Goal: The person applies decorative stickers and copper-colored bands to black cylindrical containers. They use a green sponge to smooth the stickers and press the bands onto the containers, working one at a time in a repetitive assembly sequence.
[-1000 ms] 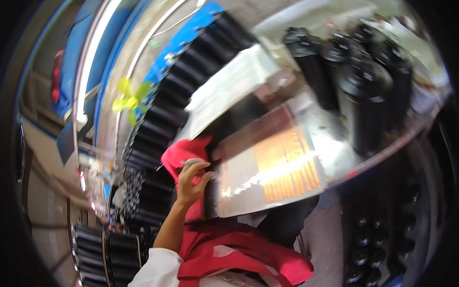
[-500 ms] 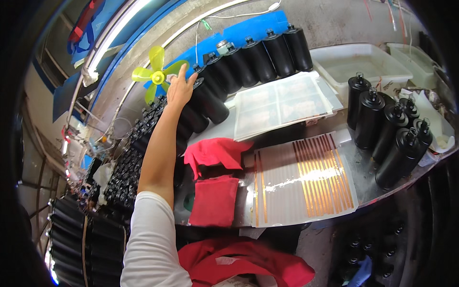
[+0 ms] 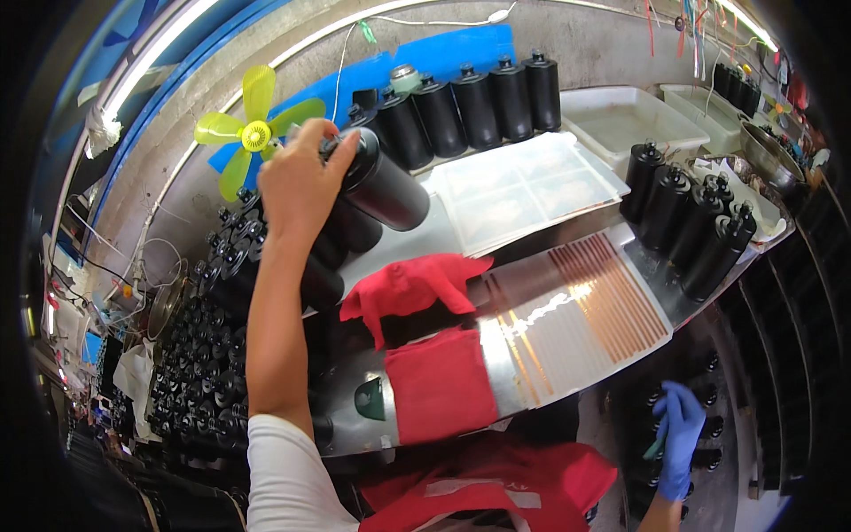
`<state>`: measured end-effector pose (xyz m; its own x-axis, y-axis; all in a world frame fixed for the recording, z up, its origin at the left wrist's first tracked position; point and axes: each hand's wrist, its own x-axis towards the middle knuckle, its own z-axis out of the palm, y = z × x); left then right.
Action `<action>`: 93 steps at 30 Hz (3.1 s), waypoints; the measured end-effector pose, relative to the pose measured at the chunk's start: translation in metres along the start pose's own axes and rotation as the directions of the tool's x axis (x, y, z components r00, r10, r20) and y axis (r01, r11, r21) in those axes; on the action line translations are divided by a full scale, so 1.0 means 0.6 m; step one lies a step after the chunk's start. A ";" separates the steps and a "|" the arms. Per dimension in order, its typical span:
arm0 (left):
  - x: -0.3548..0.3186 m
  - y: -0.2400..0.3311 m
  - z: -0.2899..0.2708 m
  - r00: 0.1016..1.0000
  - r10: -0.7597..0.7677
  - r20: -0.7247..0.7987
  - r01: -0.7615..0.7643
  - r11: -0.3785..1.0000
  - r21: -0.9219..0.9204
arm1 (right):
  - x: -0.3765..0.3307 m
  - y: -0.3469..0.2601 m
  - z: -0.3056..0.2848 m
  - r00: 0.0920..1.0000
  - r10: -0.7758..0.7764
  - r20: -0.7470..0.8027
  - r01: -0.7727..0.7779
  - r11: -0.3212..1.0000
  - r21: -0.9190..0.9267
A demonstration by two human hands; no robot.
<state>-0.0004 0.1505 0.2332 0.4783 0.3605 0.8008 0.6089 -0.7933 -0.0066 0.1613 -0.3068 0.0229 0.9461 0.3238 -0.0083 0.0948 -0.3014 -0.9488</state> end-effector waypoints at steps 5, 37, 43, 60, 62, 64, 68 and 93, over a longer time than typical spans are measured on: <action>-0.059 0.008 -0.095 1.000 0.021 -0.004 -0.021 0.948 -0.318 | -0.002 -0.160 0.167 0.878 -0.186 0.442 0.127 0.979 0.161; -1.138 -0.080 0.057 -0.440 -0.707 0.554 0.865 -0.169 0.472 | -0.032 0.510 0.140 0.466 0.752 0.466 -0.520 0.659 -0.544; -1.103 -0.076 0.099 -0.485 -0.637 0.600 0.783 -0.010 0.622 | -0.037 0.486 0.212 0.458 0.783 0.421 -0.588 0.623 -0.516; -1.080 -0.209 -0.052 -0.414 -0.470 0.779 0.484 0.611 0.626 | 0.033 0.500 0.253 0.623 0.428 0.655 -0.479 0.870 -0.113; -1.017 -0.231 -0.097 -0.501 -0.319 0.804 0.307 0.803 0.510 | 0.037 0.440 0.198 0.653 0.400 0.643 -0.331 0.914 -0.234; -0.817 -0.186 -0.167 -0.526 -0.290 0.799 0.624 0.506 0.595 | 0.034 0.328 0.145 0.664 0.375 0.647 -0.078 0.895 -0.439; -0.615 -0.072 -0.205 0.505 -0.043 0.862 0.857 -0.091 -0.507 | -0.018 -0.067 0.160 0.642 0.336 0.689 -0.249 0.942 -0.227; -0.430 0.037 0.065 0.511 -0.220 0.831 0.755 -0.348 -0.556 | 0.230 -0.264 0.509 0.444 -0.549 0.708 0.892 0.343 -0.294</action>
<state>-0.0856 0.0591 0.0030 0.6366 0.7662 -0.0874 -0.2029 0.2757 0.9396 0.1821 0.0596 0.0757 0.1490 0.9443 0.2933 0.9677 -0.0782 -0.2398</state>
